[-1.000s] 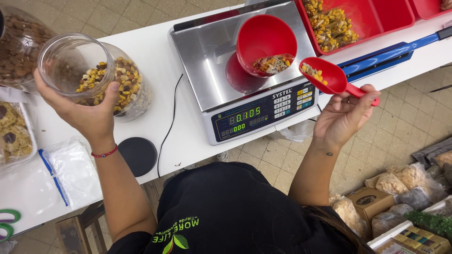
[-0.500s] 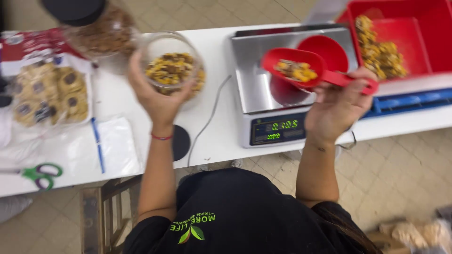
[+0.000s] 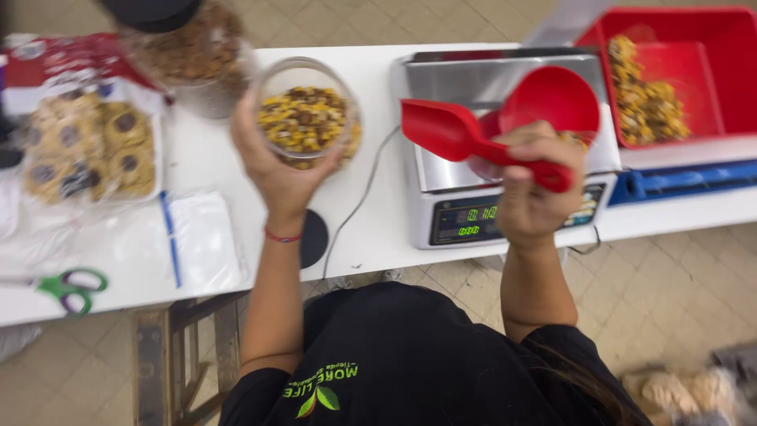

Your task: Packaging a nut and seed mixture by scooping it from a jar, weighing it on a scale, and placing it into bags.

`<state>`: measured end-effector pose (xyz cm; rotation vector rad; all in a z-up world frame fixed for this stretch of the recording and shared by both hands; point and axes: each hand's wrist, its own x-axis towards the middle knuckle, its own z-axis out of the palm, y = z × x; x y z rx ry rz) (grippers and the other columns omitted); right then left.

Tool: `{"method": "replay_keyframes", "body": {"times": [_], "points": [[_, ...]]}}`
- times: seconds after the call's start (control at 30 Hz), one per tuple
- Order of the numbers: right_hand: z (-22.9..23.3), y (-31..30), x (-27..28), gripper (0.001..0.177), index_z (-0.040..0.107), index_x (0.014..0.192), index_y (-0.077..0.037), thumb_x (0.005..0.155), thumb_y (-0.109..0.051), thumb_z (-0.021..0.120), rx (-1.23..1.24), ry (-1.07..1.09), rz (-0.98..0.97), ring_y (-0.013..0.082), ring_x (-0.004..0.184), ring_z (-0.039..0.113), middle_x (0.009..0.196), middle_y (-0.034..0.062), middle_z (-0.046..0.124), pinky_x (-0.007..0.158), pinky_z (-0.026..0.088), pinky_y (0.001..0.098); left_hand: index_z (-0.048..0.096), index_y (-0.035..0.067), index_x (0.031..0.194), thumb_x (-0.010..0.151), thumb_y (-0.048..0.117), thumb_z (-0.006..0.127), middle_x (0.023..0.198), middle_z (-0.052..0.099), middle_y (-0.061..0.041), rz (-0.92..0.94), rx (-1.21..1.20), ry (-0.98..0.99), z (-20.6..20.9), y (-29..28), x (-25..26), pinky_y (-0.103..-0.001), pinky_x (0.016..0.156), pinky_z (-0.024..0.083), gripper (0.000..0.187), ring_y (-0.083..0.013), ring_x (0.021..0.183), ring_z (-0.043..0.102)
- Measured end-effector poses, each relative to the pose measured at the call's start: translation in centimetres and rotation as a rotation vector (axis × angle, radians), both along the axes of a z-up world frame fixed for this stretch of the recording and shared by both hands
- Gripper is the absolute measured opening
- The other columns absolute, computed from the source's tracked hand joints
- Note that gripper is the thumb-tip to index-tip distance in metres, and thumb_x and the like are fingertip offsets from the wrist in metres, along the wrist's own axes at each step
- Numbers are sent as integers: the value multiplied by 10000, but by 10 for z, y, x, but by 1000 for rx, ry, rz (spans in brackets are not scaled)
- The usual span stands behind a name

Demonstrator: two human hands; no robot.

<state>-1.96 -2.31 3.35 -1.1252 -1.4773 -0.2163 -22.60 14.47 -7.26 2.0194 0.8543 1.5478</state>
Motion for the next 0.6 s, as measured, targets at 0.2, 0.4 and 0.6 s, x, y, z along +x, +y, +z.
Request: {"method": "replay_keyframes", "body": {"times": [0.2, 0.4, 0.6], "points": [[-6, -110, 81, 295, 464, 1088, -82, 1080, -375, 496, 147, 295, -329, 215, 602, 606, 833, 104, 558, 473, 468, 249, 297, 44, 1472, 774, 226, 979, 1485, 389, -194, -70, -78, -1, 3, 17, 10, -468, 1231, 292, 993, -358, 1421, 375], [-18, -174, 116, 279, 490, 1070, -85, 1036, -352, 562, 336, 463, -516, 227, 703, 638, 897, 90, 584, 541, 515, 276, 59, 238, 1599, 942, 401, 989, 1679, 109, -16, 210, 25, 164, -14, -5, 28, -598, 1394, 132, 1150, -260, 1615, 140], [-19, -165, 119, 371, 422, 1010, -69, 1027, -421, 541, 200, 446, -481, 211, 505, 493, 694, 155, 496, 435, 360, 253, 684, 70, 1223, 894, 210, 849, 1278, 545, -205, -527, 382, 278, 55, -93, 141, -538, 1115, 349, 394, -362, 1232, 504]]}}
